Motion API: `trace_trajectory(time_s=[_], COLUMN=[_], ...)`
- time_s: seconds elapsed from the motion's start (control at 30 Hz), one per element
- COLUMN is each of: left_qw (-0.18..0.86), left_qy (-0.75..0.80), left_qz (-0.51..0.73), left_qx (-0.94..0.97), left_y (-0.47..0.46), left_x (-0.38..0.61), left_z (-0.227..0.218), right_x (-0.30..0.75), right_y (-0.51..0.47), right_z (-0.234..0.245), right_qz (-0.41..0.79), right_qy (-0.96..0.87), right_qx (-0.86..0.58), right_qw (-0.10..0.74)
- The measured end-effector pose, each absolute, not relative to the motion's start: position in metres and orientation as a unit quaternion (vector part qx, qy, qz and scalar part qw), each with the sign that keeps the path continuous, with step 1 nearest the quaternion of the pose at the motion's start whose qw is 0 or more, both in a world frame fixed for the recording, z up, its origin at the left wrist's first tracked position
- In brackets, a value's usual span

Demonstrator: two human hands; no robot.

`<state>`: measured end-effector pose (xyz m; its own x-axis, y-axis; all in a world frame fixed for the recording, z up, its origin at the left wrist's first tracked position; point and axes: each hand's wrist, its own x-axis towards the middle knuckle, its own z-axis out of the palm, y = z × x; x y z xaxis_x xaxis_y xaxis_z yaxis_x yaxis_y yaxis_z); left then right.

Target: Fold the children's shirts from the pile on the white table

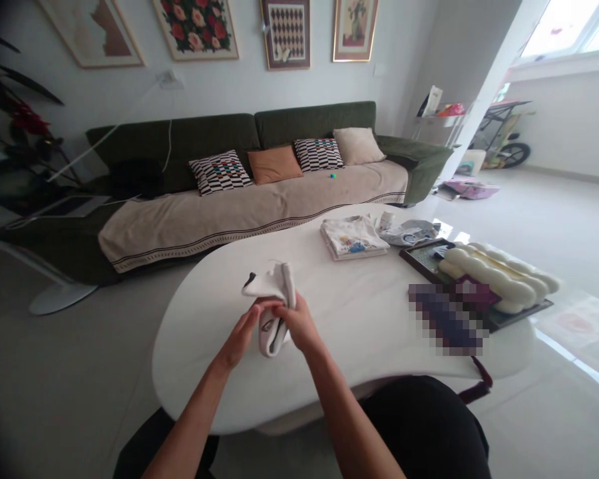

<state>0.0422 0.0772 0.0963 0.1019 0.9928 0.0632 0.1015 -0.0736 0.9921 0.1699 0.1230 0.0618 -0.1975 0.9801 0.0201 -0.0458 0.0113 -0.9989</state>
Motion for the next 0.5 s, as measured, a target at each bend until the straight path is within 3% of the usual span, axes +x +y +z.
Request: trace_trajectory(time_s=[0.1,0.2,0.33,0.5], left_qw=[0.425,0.387,0.38,0.405], left_qy=[0.478,0.526,0.652,0.7], left_qz=[0.456,0.488,0.458,0.403], left_qx=[0.618,0.578,0.469,0.429], left_y=[0.079,0.088,0.11,0.157], left_x=[0.034,0.016,-0.007,-0.002], left_z=[0.126,0.111,0.04,-0.015], right_x=[0.197,0.237,0.286,0.304], right_y=[0.138,0.151,0.168,0.199], right_z=[0.061,0.041,0.006,-0.013], right_qz=[0.636,0.651,0.485,0.359], right_qy=[-0.435,-0.434,-0.521,-0.528], right_qx=[-0.437,-0.475,-0.628,-0.702], right_qw=[0.465,0.404,0.315,0.316])
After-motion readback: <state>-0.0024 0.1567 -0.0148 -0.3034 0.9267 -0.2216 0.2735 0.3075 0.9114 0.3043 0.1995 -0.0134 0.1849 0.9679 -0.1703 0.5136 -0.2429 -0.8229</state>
